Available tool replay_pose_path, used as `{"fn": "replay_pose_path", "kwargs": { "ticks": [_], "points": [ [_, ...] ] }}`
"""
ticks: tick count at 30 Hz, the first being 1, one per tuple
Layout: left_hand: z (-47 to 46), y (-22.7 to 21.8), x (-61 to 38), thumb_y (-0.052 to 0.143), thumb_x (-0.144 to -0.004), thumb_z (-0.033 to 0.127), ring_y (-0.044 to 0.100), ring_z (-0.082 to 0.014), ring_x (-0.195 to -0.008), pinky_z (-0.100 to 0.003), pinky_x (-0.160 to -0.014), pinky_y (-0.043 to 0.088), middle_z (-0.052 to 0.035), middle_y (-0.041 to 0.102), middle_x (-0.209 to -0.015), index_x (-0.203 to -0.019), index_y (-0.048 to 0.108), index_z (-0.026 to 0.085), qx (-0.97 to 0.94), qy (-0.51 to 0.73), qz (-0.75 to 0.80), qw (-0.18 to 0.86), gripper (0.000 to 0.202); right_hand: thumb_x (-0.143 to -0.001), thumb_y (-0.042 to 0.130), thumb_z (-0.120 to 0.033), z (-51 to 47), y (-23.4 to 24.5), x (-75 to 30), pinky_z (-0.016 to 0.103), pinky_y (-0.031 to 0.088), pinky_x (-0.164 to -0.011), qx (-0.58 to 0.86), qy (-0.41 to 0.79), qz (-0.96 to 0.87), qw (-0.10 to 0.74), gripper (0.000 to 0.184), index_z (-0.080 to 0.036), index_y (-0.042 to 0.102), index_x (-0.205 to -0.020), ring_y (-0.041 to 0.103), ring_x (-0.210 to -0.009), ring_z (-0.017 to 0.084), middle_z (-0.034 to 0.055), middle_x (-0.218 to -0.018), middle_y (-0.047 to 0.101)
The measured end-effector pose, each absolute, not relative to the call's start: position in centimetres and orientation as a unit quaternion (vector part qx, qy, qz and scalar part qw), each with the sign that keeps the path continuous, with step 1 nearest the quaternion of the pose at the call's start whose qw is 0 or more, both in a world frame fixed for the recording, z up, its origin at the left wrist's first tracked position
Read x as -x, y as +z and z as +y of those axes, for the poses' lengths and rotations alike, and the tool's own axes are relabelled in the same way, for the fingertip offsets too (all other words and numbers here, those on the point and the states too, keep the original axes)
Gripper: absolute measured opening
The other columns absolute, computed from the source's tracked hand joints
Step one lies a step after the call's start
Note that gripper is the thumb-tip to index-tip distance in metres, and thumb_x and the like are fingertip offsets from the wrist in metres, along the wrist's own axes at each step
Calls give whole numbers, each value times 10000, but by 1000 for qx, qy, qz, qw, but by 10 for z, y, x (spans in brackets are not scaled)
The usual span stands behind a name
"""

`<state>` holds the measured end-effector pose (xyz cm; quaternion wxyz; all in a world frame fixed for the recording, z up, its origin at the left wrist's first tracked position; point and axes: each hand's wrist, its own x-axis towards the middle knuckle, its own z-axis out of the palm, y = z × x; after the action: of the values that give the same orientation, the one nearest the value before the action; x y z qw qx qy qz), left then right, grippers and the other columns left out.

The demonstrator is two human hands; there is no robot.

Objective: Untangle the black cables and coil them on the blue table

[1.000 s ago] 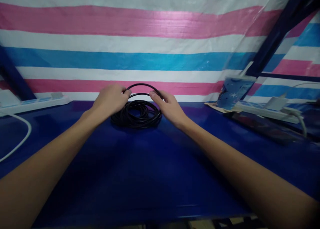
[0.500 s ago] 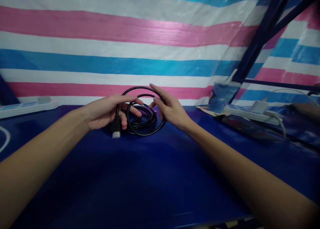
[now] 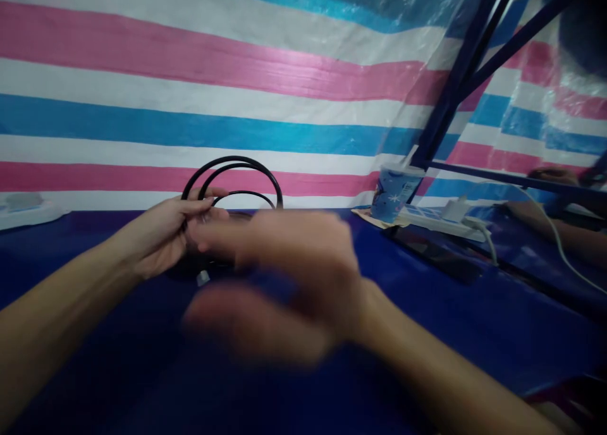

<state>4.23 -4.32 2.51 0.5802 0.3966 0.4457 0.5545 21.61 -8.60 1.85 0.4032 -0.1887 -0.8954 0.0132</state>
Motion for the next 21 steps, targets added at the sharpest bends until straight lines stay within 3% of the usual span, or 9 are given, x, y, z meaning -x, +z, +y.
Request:
{"fn": "replay_pose_path", "kwargs": {
  "ticks": [2,4,7,11,13,16,21],
  "points": [
    [-42,28,-43,499,-831,84,472,-54,-349,-146,-286,360,0,628,-682,-948,618,170,-398,556,447,577,188,-835,561,-450,-96,14,-204,260,483,-613,89,25,-943,321,207,-297,672,-753,616,-692,131,-30,-831,693],
    [-41,29,-44,467,-852,80,435,-41,-336,-151,-290,356,17,601,-671,-997,611,176,-387,573,432,580,226,-810,589,-426,-93,8,-195,264,375,-468,79,18,-956,281,283,-248,600,-590,521,-511,108,-28,-623,624],
    [-46,31,-48,403,-896,69,447,-29,-365,-149,-373,439,34,563,-656,-1065,587,187,-324,648,373,580,276,-871,507,-400,-72,7,-201,262,273,-446,250,62,-928,269,315,-207,582,-632,448,-470,99,-14,-556,562],
    [-56,35,-59,380,-930,92,429,-14,-350,-133,-412,473,46,565,-648,-1028,589,195,-230,704,346,576,253,-786,573,-585,-50,7,-214,223,274,-432,401,291,-849,181,430,-181,579,-640,448,-476,89,-22,-542,533],
    [-59,33,-65,404,-929,127,506,-34,-391,-144,-422,493,47,603,-679,-993,598,224,-198,686,378,589,225,-783,575,-596,-48,0,-210,215,350,-482,396,386,-797,243,411,-193,633,-833,509,-573,105,-11,-686,600],
    [-60,24,-72,431,-923,175,648,-91,-566,-190,-515,554,40,671,-783,-964,611,266,-184,662,413,598,205,-847,554,-498,-50,-14,-197,226,430,-636,325,471,-725,382,365,-231,593,-1094,555,-735,113,2,-910,629],
    [-57,18,-74,446,-903,197,689,-155,-820,-267,-715,580,9,701,-907,-847,634,228,-273,657,354,607,199,-840,538,-551,-44,-27,-192,202,338,-434,312,558,-645,419,376,-178,557,-796,434,-475,78,-40,-570,479]
  ]
}}
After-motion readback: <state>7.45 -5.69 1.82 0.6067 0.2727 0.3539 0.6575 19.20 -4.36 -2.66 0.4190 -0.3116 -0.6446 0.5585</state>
